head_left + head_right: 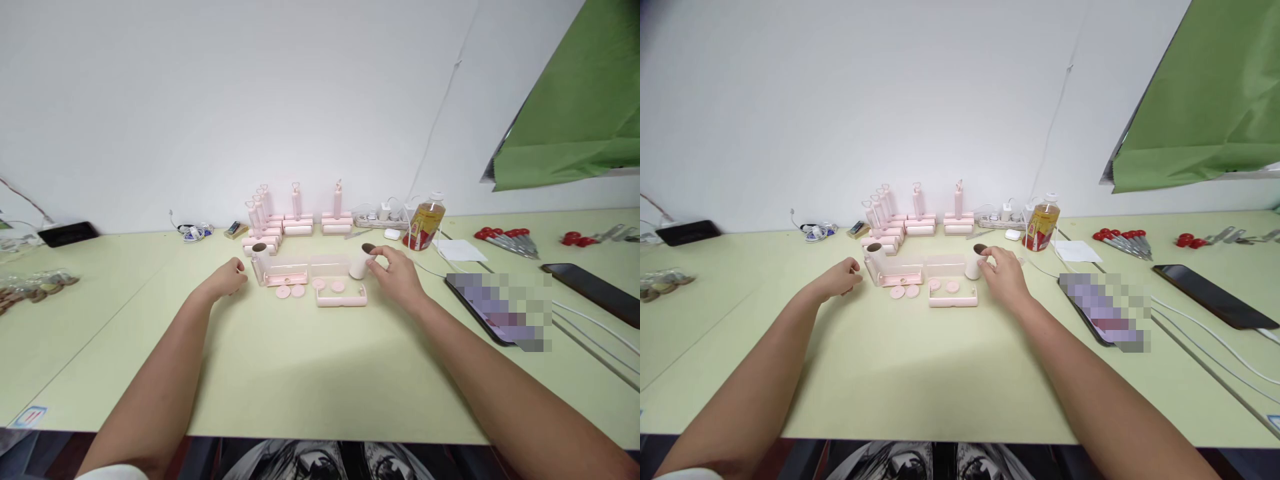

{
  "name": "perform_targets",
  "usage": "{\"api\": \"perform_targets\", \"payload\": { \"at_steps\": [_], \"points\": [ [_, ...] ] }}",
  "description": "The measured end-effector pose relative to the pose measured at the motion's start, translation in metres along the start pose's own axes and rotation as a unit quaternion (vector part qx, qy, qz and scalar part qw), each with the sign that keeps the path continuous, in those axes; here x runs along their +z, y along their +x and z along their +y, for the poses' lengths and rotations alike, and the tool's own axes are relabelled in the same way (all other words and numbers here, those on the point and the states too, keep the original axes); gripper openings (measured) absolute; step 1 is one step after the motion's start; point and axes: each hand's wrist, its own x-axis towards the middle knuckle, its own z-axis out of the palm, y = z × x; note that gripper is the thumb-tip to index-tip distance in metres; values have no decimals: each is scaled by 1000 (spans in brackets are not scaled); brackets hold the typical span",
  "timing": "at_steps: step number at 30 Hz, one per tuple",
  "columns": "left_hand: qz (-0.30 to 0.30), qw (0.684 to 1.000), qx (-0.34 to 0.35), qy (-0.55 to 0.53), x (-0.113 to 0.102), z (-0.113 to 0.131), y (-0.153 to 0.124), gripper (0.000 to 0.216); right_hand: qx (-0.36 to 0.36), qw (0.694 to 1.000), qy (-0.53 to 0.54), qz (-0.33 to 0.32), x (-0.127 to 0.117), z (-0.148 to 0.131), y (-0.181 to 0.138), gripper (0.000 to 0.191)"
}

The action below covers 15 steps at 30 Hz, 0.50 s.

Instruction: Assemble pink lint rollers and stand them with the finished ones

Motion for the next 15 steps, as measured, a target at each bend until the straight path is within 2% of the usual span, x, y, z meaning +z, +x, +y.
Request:
{"api": "perform_targets", "payload": {
  "at_steps": [5,8,10,12,15],
  "points": [
    [-83,996,14,34,3,2,-5,40,4,979,112,168,-8,-2,3,25],
    [-101,992,40,66,-1,4,-7,52,30,950,228,211,-10,-9,2,31],
    [-102,990,45,89,-9,3,-10,64,62,934,296,191,-10,-16,1,32],
    [-68,990,42,116,-22,4,-17,75,101,921,347,146,-8,-23,-3,33],
    [75,988,41,131,-37,19,-40,78,135,911,384,70,-3,-34,-11,34]
  ]
}}
